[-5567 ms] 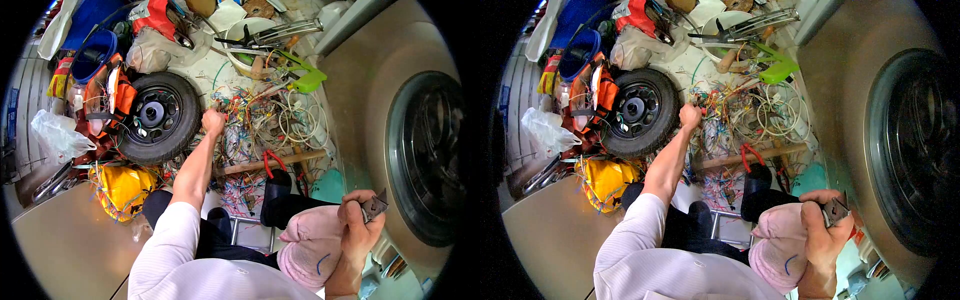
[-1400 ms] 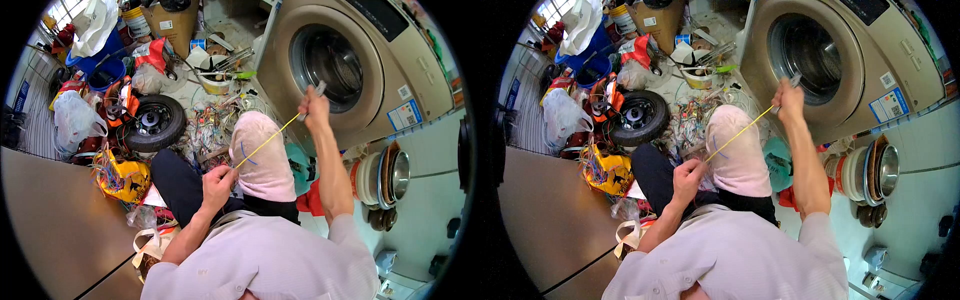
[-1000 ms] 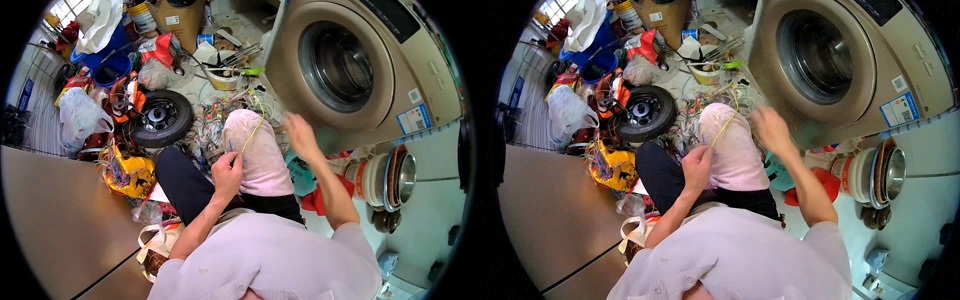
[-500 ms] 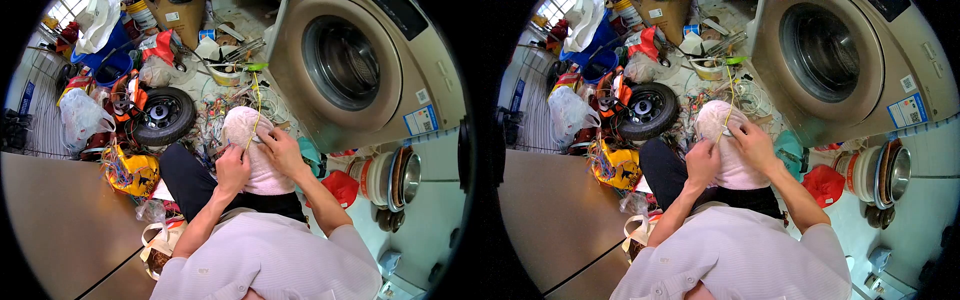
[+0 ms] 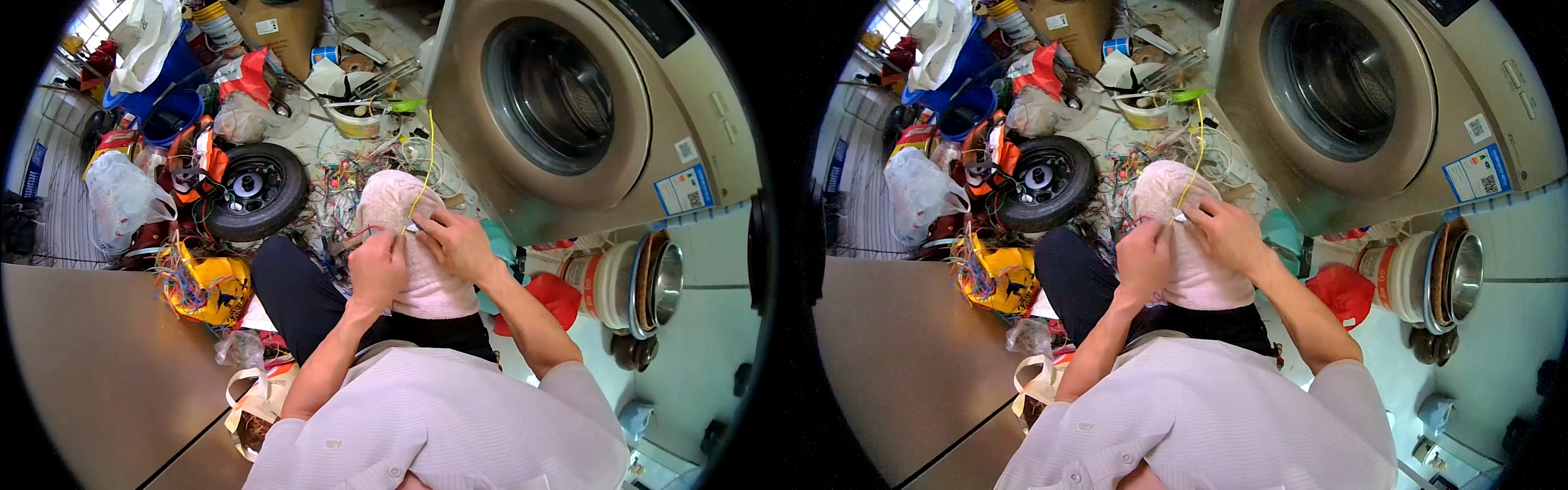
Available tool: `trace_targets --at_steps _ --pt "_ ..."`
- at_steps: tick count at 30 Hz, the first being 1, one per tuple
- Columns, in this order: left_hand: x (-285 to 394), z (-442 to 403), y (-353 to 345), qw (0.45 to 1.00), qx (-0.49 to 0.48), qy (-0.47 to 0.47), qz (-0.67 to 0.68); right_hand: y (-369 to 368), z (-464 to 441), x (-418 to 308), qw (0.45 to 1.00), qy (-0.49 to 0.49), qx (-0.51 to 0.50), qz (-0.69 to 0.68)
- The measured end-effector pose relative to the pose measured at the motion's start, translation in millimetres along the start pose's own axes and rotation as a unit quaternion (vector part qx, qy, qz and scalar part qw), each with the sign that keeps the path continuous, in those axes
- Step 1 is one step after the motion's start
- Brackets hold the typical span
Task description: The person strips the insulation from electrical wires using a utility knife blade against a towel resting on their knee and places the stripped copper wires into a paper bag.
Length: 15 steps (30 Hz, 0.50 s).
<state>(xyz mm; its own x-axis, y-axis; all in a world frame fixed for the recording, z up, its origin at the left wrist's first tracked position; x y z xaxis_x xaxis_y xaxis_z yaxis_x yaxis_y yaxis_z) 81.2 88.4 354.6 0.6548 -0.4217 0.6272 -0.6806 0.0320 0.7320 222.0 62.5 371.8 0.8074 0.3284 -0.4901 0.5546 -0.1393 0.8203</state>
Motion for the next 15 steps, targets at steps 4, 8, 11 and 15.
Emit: trace_targets --at_steps 4,8,11,15 --pt "-19 3 -5 0.981 -0.054 0.118 0.142 1 1 1 1.0 0.009 0.014 -0.002" --pt "-41 19 -27 0.911 -0.102 0.243 0.317 1 4 -1 1.0 0.003 0.014 0.017" --pt "-50 37 -49 0.748 -0.153 0.372 0.528 0 6 -3 1.0 0.0 0.023 0.02" --pt "-48 48 -52 0.646 -0.173 0.443 0.598 2 7 -7 0.999 -0.005 0.029 0.039"
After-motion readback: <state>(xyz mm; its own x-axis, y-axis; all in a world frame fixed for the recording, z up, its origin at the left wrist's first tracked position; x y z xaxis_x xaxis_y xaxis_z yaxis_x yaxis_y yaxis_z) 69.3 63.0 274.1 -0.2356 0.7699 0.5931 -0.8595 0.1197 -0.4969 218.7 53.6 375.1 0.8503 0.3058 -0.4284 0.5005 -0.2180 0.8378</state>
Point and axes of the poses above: each hand's wrist, its own z-axis away from the middle knuckle, its own y-axis out of the back of the hand, x = y × z, the point moved 8 cm from there along -z, towards the middle knuckle, and after that the axes turned 5 degrees about -z, right-handed, at the moved point
